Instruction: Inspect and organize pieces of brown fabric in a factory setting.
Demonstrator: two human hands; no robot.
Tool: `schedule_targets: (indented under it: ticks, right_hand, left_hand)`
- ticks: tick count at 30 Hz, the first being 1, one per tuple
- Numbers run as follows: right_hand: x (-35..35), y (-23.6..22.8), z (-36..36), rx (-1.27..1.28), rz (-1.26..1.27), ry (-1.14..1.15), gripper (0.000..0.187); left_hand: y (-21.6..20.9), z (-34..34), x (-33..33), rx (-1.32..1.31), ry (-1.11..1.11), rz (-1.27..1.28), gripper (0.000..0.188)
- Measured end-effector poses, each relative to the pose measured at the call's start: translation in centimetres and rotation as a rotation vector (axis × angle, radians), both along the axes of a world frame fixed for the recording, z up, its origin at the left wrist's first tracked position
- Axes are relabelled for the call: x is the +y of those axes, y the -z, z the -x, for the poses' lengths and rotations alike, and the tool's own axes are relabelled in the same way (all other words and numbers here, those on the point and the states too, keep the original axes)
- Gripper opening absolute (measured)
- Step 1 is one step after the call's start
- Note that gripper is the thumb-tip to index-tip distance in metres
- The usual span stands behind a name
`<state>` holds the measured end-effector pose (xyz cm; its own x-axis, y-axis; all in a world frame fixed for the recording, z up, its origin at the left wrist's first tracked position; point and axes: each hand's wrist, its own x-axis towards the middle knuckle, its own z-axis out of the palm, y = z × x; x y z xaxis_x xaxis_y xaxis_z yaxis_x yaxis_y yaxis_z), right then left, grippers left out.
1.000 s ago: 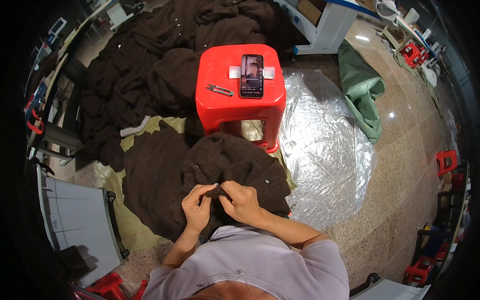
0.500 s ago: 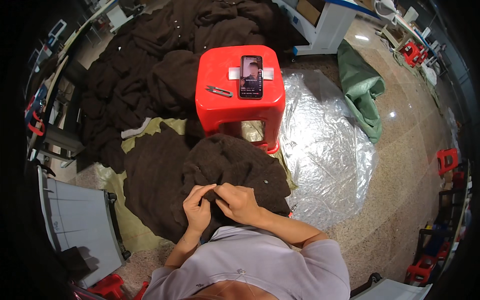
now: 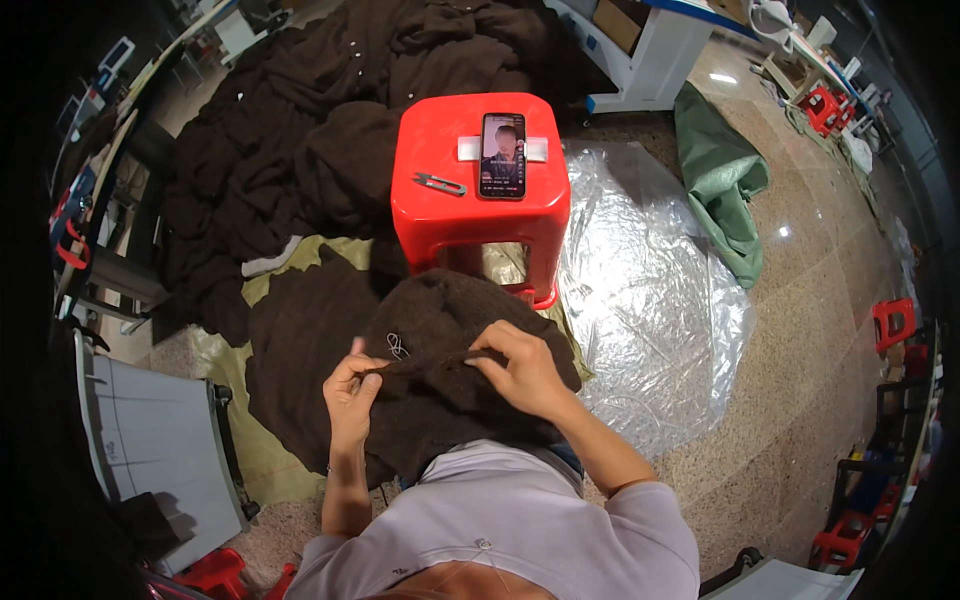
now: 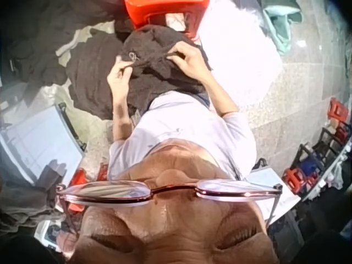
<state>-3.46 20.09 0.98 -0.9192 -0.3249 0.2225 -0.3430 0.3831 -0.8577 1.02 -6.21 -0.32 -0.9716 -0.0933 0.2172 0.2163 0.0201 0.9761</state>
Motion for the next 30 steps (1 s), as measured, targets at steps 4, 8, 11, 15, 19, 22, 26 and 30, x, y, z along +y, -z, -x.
schedule_targets:
  ticks: [4,8,11,15,19,22,26,30]
  right_hand:
    - [0.8,-0.2,1.4,-0.03,0.111,0.124,0.019]
    - [-0.2,-1.2,1.0,-0.005,0.127,0.082,0.035]
    - [-1.9,-1.6,-0.3,0.001,-0.039,-0.17,0.047]
    - [-2.3,-0.9,0.1,-0.04,0.002,-0.344,0.028]
    - [-2.2,-0.3,-0.2,-0.007,0.05,-0.259,0.017]
    - [-2.7,-0.3,-0.6,0.02,0.05,-0.223,0.012]
    - [-2.9,-0.5,-0.6,0.029,0.001,-0.258,0.012]
    - [-2.9,-0.1,-0.7,0.05,0.046,-0.214,0.013]
  left_hand:
    - [-0.7,-0.5,0.8,-0.254,0.026,-0.009,0.015]
    - [-2.1,0.3,2.7,-0.127,-0.012,0.386,0.02]
    - [-3.1,0.7,4.0,-0.041,0.187,0.439,0.017]
    - [-3.0,0.4,4.1,-0.12,0.141,0.345,0.018]
    - [-1.5,0.6,2.3,-0.239,0.13,0.37,0.015]
    - [-0.3,0.4,2.3,-0.381,0.143,-0.023,0.014]
    - [0.0,0.2,2.6,-0.322,0.156,0.132,0.009]
    - [-0.3,0.2,2.9,-0.43,0.188,-0.168,0.008]
